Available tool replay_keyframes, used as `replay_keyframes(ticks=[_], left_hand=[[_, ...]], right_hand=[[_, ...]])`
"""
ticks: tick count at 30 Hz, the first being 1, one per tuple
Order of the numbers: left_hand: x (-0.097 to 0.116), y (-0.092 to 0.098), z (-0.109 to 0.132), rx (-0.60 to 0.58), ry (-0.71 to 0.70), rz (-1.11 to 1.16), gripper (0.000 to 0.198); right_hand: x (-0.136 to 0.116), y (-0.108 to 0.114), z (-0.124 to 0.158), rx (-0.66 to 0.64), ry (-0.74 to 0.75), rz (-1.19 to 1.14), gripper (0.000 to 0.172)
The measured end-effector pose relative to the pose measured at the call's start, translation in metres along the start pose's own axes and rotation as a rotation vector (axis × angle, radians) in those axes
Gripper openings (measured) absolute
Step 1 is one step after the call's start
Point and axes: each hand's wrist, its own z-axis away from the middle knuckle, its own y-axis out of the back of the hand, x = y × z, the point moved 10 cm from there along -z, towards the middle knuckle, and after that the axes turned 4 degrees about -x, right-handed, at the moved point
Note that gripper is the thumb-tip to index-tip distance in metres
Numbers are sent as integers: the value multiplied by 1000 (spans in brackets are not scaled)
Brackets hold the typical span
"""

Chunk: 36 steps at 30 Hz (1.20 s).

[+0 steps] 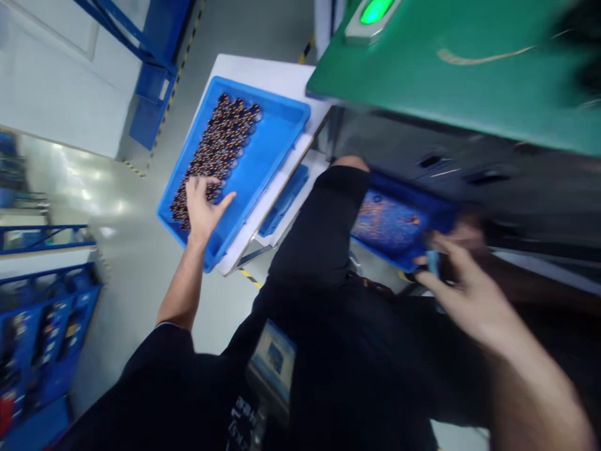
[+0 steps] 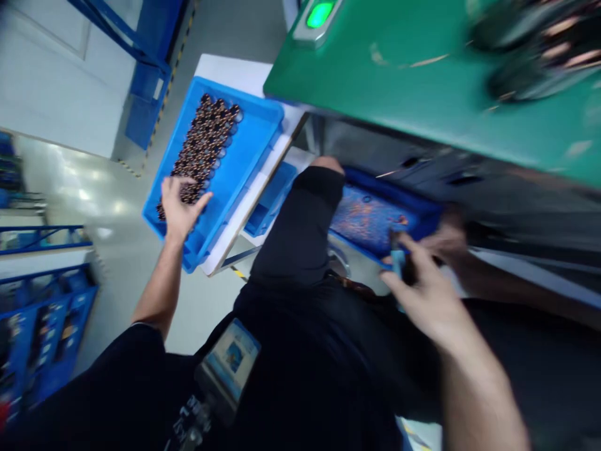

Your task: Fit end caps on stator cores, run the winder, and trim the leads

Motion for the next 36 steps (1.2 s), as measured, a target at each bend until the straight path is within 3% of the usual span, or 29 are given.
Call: replay_keyframes(ticks=[3,6,8,11,13,15,17,20,23,25,28,30,32,36], left_hand=[[80,-35,-61,6,-167,163,67],[197,-70,-124,-44,-494,325,51],[269,-92,-151,-70,-765,343,42],[324,-144,-187,-184,-864,252,45],[334,-177,-205,-264,-851,240,46],[336,-196,-220,-306,-845,280,37],[336,-198,-231,-326,-825,327,31],[337,-172,-235,-366,-683,392,38],[343,-123,-198,-399,-564,496,31],[356,-88,-149,-401,-674,597,15],[357,-66,-89,-387,-682,686,15],[355,-68,-65,-372,-667,761,28],[350,-83,-56,-419,-583,847,33],[328,-120,-53,-569,-266,893,32]], right_hand=[[-11,-11,1,-53,-117,159,75],[-30,-25,8,-133,-175,231,88],[-44,-31,16,-176,-194,240,92],[-64,-36,32,-202,-207,237,93],[-72,-37,43,-198,-218,241,92],[-76,-38,53,-184,-226,247,91],[-77,-39,60,-158,-224,247,90],[-79,-35,67,-68,-205,228,82],[-88,-25,74,87,-173,199,65],[-102,-19,80,183,-153,176,60],[-140,-16,83,268,-62,166,61],[-171,-17,81,289,25,193,62],[-194,-18,78,282,67,220,62],[-206,-22,71,214,31,203,63]])
